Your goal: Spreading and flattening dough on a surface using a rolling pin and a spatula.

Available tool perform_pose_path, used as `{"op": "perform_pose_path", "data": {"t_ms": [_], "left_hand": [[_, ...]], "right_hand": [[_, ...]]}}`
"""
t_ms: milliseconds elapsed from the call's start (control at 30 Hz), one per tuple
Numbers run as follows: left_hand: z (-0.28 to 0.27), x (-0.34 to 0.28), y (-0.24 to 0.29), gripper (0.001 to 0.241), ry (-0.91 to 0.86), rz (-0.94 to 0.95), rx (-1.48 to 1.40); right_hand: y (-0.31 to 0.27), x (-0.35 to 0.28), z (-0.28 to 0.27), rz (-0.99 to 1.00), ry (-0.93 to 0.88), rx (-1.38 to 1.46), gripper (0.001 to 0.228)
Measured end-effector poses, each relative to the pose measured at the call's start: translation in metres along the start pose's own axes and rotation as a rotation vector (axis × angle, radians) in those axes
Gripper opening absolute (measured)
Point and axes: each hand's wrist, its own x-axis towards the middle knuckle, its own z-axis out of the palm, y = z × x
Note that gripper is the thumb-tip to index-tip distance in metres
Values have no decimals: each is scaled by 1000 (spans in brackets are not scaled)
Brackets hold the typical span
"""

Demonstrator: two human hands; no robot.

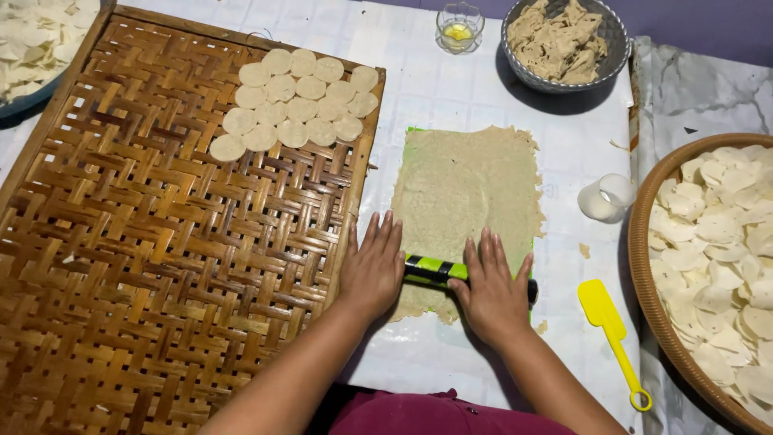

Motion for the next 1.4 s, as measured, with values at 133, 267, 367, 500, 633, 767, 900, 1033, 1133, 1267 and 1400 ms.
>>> {"op": "perform_pose_path", "data": {"t_ms": [133, 267, 367, 500, 633, 767, 900, 1033, 1133, 1267, 1400], "left_hand": [[-8, 11, 1, 62, -61, -37, 14], [-16, 56, 13, 68, 0, -90, -40], [-8, 59, 18, 68, -98, -104, -37], [-10, 34, 23, 66, -207, -89, -35], [-10, 6, 28, 65, -220, -90, -50], [-9, -29, 30, 63, -154, -34, -56], [59, -70, 8, 69, 408, 170, 419], [59, -107, 4, 73, 319, 273, 315], [40, -120, 8, 68, 71, 300, 24], [19, -90, 17, 70, 105, 309, -3], [-3, -31, 30, 73, 154, 273, -63]], "right_hand": [[20, 6, -17, 24, -69, 114, 63], [56, 51, 0, 152, 172, 118, 63], [54, 49, 3, 169, 107, 91, 62], [42, 24, 2, 170, 53, 131, 61], [33, -1, 5, 167, 81, 124, 60], [28, -35, 18, 107, 106, 4, 63], [36, -67, 60, -91, 417, -142, 70], [37, -107, 63, -190, 436, -153, 80], [36, -125, 47, -325, 414, 61, 70], [55, -108, 29, -301, 360, 55, 72], [66, -70, -13, -288, 480, 70, 70]]}}
